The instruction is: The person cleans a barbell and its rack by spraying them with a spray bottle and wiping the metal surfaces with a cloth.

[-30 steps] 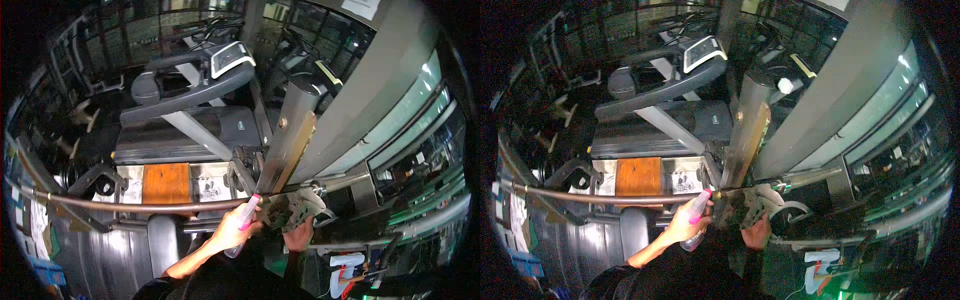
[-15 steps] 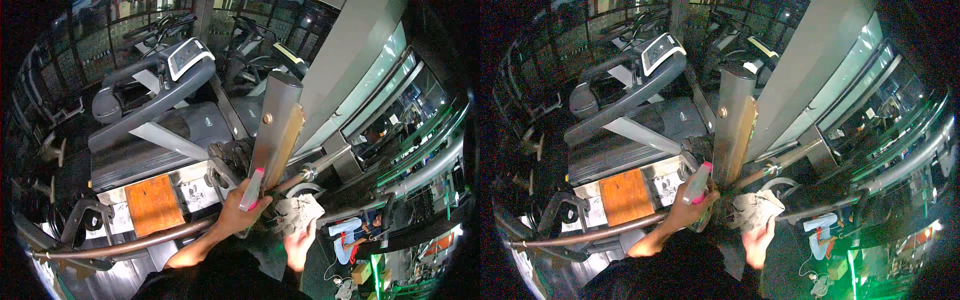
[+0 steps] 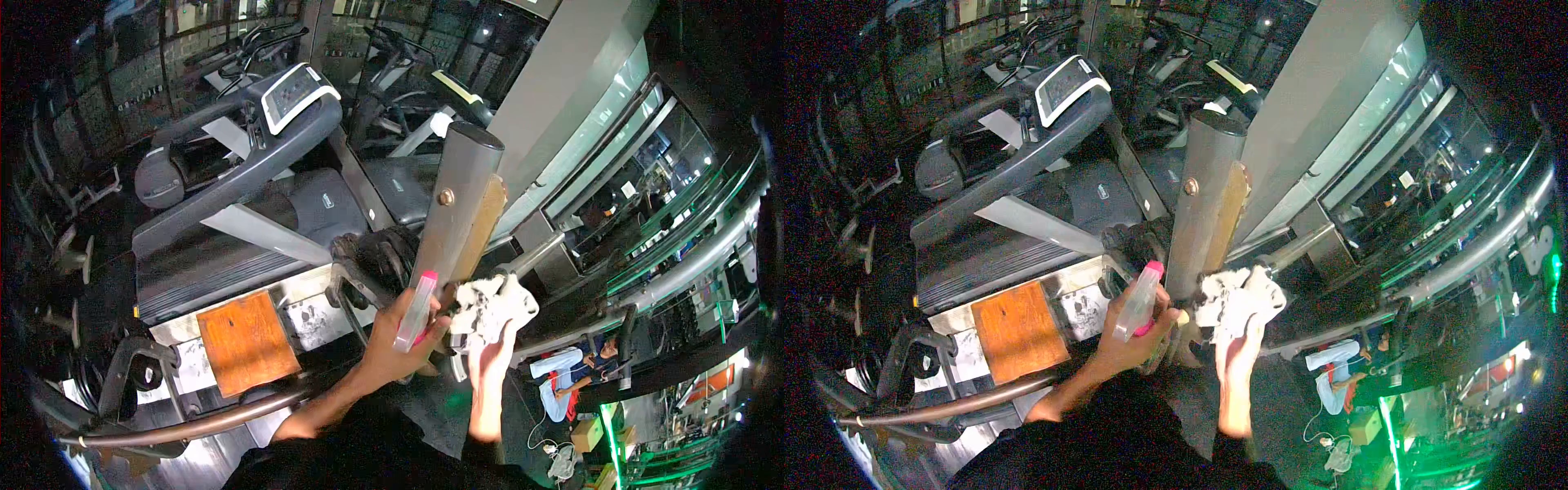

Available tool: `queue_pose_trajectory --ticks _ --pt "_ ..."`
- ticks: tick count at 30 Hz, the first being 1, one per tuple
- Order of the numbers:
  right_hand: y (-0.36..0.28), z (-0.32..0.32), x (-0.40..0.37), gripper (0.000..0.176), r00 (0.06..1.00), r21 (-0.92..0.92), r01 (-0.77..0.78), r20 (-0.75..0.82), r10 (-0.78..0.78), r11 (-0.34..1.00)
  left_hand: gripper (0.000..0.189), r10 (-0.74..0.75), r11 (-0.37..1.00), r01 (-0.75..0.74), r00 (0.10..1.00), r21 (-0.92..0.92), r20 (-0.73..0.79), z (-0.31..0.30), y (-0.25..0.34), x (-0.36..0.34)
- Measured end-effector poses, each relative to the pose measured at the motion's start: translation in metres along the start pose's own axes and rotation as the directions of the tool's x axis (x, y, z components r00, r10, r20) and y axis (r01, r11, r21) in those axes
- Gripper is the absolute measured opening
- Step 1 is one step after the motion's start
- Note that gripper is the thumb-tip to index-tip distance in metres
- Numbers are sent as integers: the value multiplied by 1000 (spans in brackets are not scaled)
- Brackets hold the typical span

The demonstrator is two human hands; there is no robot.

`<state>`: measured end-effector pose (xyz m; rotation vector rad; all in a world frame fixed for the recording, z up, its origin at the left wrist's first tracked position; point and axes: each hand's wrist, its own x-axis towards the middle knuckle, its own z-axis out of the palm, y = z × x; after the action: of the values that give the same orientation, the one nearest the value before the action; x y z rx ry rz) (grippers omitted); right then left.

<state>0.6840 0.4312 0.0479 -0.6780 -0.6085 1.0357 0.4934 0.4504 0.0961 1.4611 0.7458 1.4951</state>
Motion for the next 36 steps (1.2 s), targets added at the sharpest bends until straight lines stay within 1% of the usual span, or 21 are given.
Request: queue_pose_trajectory --ticks 2,5,7,9,10,11,13,15,16,17,19,21,24,25,27,29,30,31,33,35,36 --pt "-9 23 9 53 990 -100 133 -25 -136 986 24 -79 997 78 997 19 11 -4 1 -1" --pt "-26 57 18 49 946 -287 300 -30 -322 910 22 -1 996 3 1000 -88 19 -3 -4 -4" --pt "-30 55 39 48 850 -673 391 2 -527 628 23 5 997 -1 998 -76 55 -5 -7 -8" --pt "-38 88 57 47 581 -791 598 322 -747 125 23 10 998 -5 995 -59 95 -9 -11 -15" --pt "-40 102 70 45 509 -714 697 429 -746 65 24 -51 990 66 991 -121 124 -10 -16 -20" --pt "-42 90 89 49 418 -679 705 633 -652 -207 25 -109 975 137 981 -177 161 -12 -18 -23" --pt "-46 131 101 56 313 -555 679 811 -495 -480 25 -139 955 185 969 -231 202 -15 -15 -25" --pt "-45 157 119 64 402 -485 710 874 -272 -511 23 -96 958 141 978 -250 184 -18 -27 -34" --pt "-40 163 119 65 495 -434 576 859 -127 -692 23 -96 958 145 976 -249 196 -18 -31 -39" --pt "-30 157 117 65 522 -399 514 848 -91 -759 23 -153 914 226 961 -336 232 -20 -35 -43" --pt "-27 134 102 56 589 -323 530 805 67 -784 24 -199 856 307 938 -416 283 -23 -36 -42" --pt "-19 106 81 59 634 -346 579 761 141 -738 24 -99 890 190 968 -415 231 -22 -30 -40" --pt "-8 64 52 55 671 -292 637 666 326 -714 25 -129 897 215 963 -385 237 -21 -26 -39" --pt "-4 56 48 52 670 -259 637 652 354 -726 25 -133 897 219 962 -383 238 -22 -27 -39" --pt "-3 46 41 38 583 -236 708 728 361 -666 25 -123 891 214 963 -400 240 -23 -28 -42" --pt "-18 47 50 24 547 -275 820 635 546 -502 25 -116 886 213 962 -412 248 -25 -29 -43" --pt "-27 50 56 14 451 -210 863 729 515 -459 25 -114 883 215 961 -418 253 -25 -29 -44" --pt "-35 57 58 17 473 -220 861 677 564 -459 25 -111 879 215 960 -425 256 -24 -29 -45" --pt "-52 84 69 24 433 -283 894 744 508 -348 25 -105 876 213 960 -433 261 -25 -30 -45" --pt "-74 125 77 32 430 -277 861 844 321 -426 26 -102 871 215 958 -442 267 -28 -31 -45" --pt "-82 144 76 33 564 -460 789 805 184 -407 26 -102 871 215 958 -442 266 -28 -32 -47"
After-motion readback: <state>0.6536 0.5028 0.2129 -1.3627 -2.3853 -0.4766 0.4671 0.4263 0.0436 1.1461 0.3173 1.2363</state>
